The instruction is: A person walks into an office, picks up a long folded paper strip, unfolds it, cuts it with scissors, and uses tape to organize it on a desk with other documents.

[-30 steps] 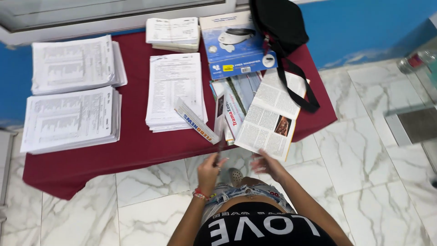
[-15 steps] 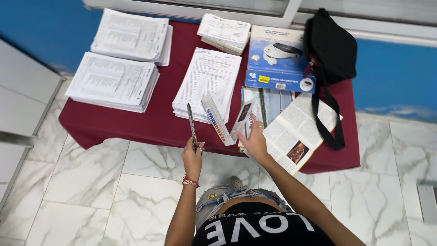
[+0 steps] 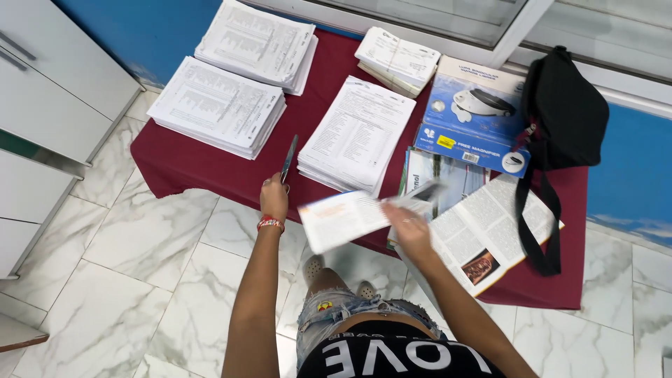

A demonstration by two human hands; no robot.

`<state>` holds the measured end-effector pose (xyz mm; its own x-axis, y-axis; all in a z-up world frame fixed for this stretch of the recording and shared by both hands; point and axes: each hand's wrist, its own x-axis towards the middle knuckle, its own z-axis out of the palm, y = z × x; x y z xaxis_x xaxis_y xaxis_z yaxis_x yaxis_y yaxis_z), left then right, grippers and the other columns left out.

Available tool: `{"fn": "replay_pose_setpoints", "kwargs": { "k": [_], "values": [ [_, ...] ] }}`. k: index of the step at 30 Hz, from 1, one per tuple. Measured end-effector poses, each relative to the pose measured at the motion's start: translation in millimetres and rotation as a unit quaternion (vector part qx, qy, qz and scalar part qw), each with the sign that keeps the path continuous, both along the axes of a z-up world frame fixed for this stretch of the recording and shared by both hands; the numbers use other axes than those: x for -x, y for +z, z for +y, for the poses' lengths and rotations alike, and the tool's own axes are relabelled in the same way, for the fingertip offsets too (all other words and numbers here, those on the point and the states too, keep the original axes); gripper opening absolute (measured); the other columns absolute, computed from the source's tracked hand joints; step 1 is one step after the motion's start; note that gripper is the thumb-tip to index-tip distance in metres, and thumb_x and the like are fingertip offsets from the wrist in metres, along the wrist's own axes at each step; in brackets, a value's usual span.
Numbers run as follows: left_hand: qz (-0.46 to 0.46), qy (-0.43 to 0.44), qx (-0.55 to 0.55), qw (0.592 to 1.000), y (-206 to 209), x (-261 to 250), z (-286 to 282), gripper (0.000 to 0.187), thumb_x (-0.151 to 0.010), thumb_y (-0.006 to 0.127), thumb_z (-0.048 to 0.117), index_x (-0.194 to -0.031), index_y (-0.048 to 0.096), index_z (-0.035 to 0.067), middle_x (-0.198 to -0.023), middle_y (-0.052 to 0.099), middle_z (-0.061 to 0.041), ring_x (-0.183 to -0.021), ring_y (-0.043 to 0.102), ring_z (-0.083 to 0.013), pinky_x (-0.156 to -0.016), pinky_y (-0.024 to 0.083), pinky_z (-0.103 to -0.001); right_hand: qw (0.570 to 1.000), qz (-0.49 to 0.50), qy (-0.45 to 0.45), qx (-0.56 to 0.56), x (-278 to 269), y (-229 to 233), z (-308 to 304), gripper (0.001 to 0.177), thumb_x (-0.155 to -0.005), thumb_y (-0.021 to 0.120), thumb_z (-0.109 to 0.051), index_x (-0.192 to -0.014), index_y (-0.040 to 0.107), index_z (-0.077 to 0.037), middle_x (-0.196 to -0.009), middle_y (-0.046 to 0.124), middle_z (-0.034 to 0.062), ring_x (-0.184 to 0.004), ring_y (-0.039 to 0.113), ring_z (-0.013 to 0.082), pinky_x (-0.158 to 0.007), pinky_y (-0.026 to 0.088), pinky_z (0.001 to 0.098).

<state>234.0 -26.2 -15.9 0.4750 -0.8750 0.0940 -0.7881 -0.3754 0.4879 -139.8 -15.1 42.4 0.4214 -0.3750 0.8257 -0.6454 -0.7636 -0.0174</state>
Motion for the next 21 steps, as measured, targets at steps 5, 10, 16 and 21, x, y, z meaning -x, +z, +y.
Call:
{"fn": "replay_pose_setpoints", "kwargs": {
  "k": [5, 10, 16, 21],
  "values": [
    [-0.092, -0.088, 0.007, 0.992, -22.3, -23.5, -45.7, 0.047, -0.087, 0.067, -0.005, -0.134, 0.060, 0.002, -0.112, 0.067, -0.020, -0.110, 0.066, -0.0374, -0.094, 0.057, -0.044, 1.000, -0.009, -0.005, -0.003, 31.0, 19.8, -22.0, 0.034, -0.104, 0.051, 0.003, -0.127, 0.074, -0.008, -0.130, 0.071, 0.0121, -0.120, 0.067, 0.0279, -0.110, 0.048, 0.0486],
    [-0.144, -0.136, -0.005, 0.980, -36.9, -39.5, -63.7, 0.043, -0.091, 0.062, -0.003, -0.133, 0.059, 0.003, -0.113, 0.065, -0.018, -0.107, 0.064, -0.0333, -0.088, 0.059, -0.038, 0.965, 0.146, -0.096, -0.197, 32.9, -50.8, -26.9, 0.052, -0.106, 0.043, -0.008, -0.154, 0.048, -0.025, -0.151, 0.053, 0.0070, -0.144, 0.046, 0.0257, -0.122, 0.032, 0.0501],
    [-0.218, -0.198, 0.004, 0.956, -45.8, -55.8, -54.6, 0.037, -0.094, 0.060, 0.005, -0.131, 0.060, 0.008, -0.119, 0.065, -0.015, -0.111, 0.063, -0.0304, -0.090, 0.058, -0.036, 0.874, 0.162, -0.166, -0.427, 1.7, -50.5, -25.8, 0.056, -0.103, 0.047, -0.045, -0.154, 0.048, -0.020, -0.154, 0.047, 0.0238, -0.149, 0.038, 0.0414, -0.121, 0.029, 0.0625],
    [0.204, -0.188, 0.096, 0.956, 37.8, -66.5, 13.8, 0.024, -0.099, 0.047, 0.010, -0.102, 0.071, 0.006, -0.094, 0.072, -0.010, -0.079, 0.064, -0.0277, -0.070, 0.047, -0.041, 0.942, -0.094, -0.089, -0.311, -68.2, -10.1, -12.2, 0.059, -0.085, 0.040, 0.010, -0.137, 0.060, -0.006, -0.154, 0.043, 0.0222, -0.142, 0.040, 0.0423, -0.122, 0.030, 0.0549]
  ]
}}
